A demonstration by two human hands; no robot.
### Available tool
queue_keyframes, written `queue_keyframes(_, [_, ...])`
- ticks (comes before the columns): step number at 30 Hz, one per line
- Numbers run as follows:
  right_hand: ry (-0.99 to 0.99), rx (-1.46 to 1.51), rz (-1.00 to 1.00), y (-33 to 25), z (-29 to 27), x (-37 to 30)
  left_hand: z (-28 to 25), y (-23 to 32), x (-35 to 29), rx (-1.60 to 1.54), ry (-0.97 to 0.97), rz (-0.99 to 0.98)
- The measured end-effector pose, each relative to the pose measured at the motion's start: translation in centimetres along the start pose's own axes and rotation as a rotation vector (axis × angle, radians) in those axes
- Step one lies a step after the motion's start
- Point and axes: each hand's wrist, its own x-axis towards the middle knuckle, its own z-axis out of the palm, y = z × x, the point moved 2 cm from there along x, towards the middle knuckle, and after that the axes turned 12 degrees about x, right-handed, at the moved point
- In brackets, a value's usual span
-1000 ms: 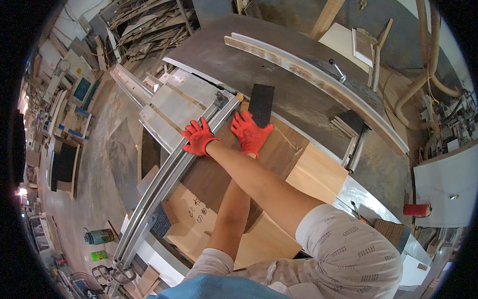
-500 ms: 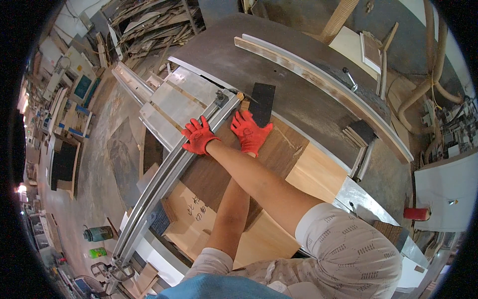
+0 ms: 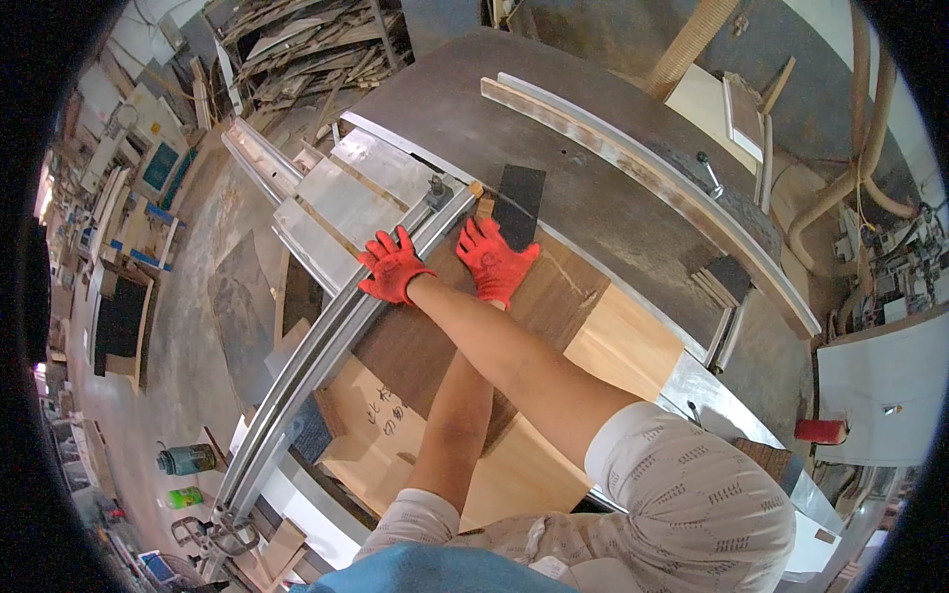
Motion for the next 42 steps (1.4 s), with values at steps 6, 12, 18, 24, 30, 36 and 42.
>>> queue_keyframes(6, [-0.029, 0.018, 0.012, 0.1, -0.8, 0.2, 0.2, 0.2, 0.4, 0.016, -0.01, 0.0])
queue_keyframes(12, [-0.217, 0.37, -0.273, 2.5, -8.5, 0.7, 0.6, -0.7, 0.8, -0.003, -0.097, -0.032])
queue_keyframes(18, [0.154, -0.306, -0.226, 18.5, -26.3, -0.1, 0.5, 0.4, 0.3, -0.129, -0.134, -0.034])
queue_keyframes(24, [-0.552, -0.937, -0.071, 26.8, -22.2, -5.3, 0.7, -0.3, 0.4, -0.108, -0.119, -0.034])
queue_keyframes(30, [-0.488, -0.891, -0.014, 28.2, -20.1, -7.6, 0.8, -0.7, 0.7, -0.098, -0.096, -0.045])
queue_keyframes(36, [0.124, -0.736, 0.066, 28.5, -27.9, -16.5, 0.7, -0.9, 0.5, -0.003, -0.011, 0.027])
queue_keyframes(42, [0.454, -0.32, 0.498, 25.4, -38.3, -36.1, 1.1, -1.0, 0.7, -0.025, -0.025, 0.021])
